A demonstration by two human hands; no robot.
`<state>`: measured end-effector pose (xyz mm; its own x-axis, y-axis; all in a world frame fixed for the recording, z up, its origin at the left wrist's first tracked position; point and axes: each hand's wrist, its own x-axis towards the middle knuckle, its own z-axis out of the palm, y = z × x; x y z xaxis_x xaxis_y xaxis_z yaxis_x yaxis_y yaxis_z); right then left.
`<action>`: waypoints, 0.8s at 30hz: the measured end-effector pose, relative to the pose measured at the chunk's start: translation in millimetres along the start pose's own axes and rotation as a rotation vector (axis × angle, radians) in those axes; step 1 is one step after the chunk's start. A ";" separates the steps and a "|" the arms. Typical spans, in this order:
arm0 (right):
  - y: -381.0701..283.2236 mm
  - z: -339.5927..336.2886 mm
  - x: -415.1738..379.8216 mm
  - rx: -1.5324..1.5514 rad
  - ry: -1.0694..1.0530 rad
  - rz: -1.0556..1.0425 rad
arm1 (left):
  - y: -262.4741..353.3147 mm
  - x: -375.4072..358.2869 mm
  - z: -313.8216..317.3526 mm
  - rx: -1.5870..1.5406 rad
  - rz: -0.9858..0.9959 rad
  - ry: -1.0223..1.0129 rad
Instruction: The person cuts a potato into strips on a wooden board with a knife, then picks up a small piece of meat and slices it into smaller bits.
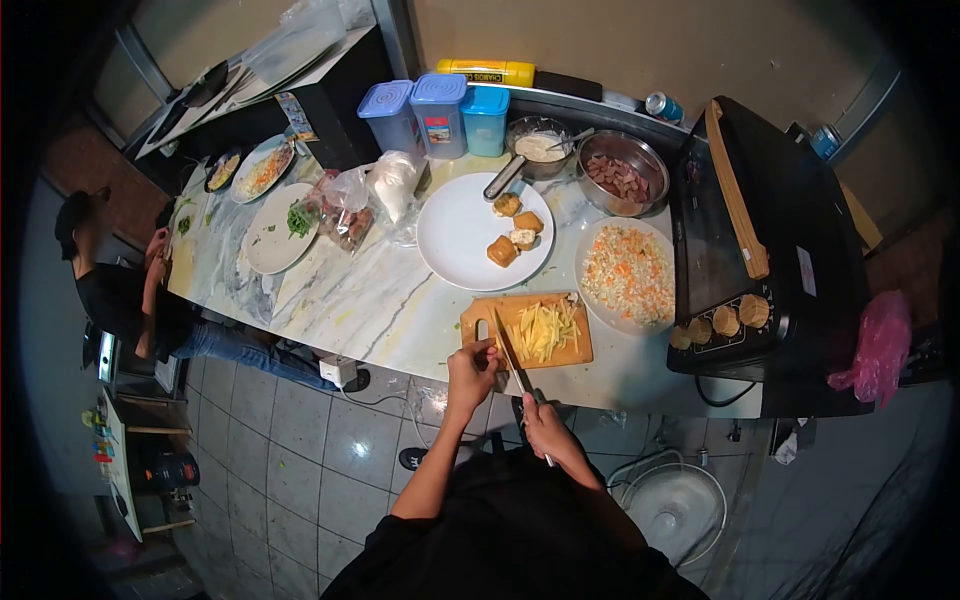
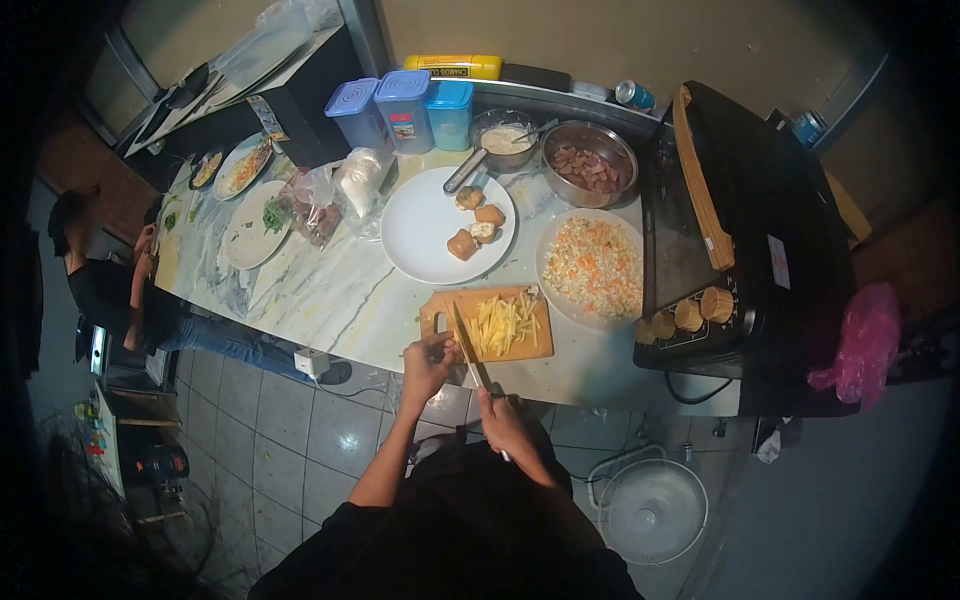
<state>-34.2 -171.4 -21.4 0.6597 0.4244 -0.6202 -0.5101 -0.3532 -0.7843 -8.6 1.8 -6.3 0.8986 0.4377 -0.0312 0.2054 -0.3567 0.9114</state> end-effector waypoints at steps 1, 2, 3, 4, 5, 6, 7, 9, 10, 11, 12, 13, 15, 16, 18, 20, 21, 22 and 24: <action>-0.9 -0.2 0.3 -0.014 0.007 0.007 | 0.1 0.3 0.0 0.002 -0.009 -0.004; -1.2 -0.2 0.7 -0.013 0.008 0.006 | 0.2 0.2 -0.4 0.002 -0.008 -0.005; -1.0 -0.5 1.4 -0.021 0.019 0.013 | 1.2 0.2 -1.2 0.007 -0.010 -0.012; -0.8 -0.7 2.0 -0.029 0.030 0.020 | 2.1 0.4 -2.0 0.012 -0.013 -0.019; 0.8 -0.7 3.4 -0.029 0.030 0.020 | 2.3 0.4 -2.5 0.012 -0.013 -0.019; 1.4 -0.4 4.6 -0.022 0.025 0.024 | 2.3 0.2 -2.9 0.004 -0.010 -0.017; 2.3 -0.4 5.6 -0.014 0.021 0.029 | 2.2 0.5 -3.2 -0.004 -0.006 -0.015; 0.0 -1.6 4.9 -0.002 0.014 0.050 | 1.6 1.7 -4.8 0.009 -0.007 -0.021; -1.9 -1.6 3.8 0.008 0.005 0.070 | 0.9 1.8 -6.0 0.022 -0.010 -0.024; -2.3 -1.7 3.8 0.011 0.005 0.072 | 0.4 1.9 -7.0 0.024 -0.011 -0.026; -2.9 -2.1 3.8 0.030 0.003 0.061 | 0.3 2.3 -7.9 0.034 -0.020 -0.028; -3.5 -2.6 3.7 0.049 0.003 0.050 | 0.2 2.8 -8.5 0.044 -0.029 -0.031; -5.7 -3.9 1.9 0.057 -0.002 0.045 | -1.4 4.0 -8.6 0.045 -0.013 -0.034; -6.5 -4.5 1.1 0.062 -0.009 0.041 | -1.8 4.6 -7.9 0.045 0.001 -0.034; -5.3 -4.4 1.6 0.084 -0.015 0.051 | -0.9 5.4 -6.5 0.039 -0.010 -0.033; -4.3 -5.4 1.9 0.103 -0.022 0.062 | 0.9 6.1 -5.0 0.032 -0.023 -0.030; -5.1 -5.9 2.1 0.104 -0.034 0.068 | 1.4 7.1 -4.4 0.075 -0.008 -0.018; -5.9 -6.2 2.3 0.106 -0.047 0.075 | 1.9 7.9 -4.2 0.119 0.006 -0.005; -8.9 -4.9 0.7 0.098 -0.021 0.071 | 2.6 8.4 -3.7 0.101 0.035 -0.007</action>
<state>-26.5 -172.1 -14.7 0.6086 0.4194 -0.6736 -0.6071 -0.3004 -0.7356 -1.9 7.7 -2.6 0.9086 0.4176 -0.0037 0.2117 -0.4529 0.8661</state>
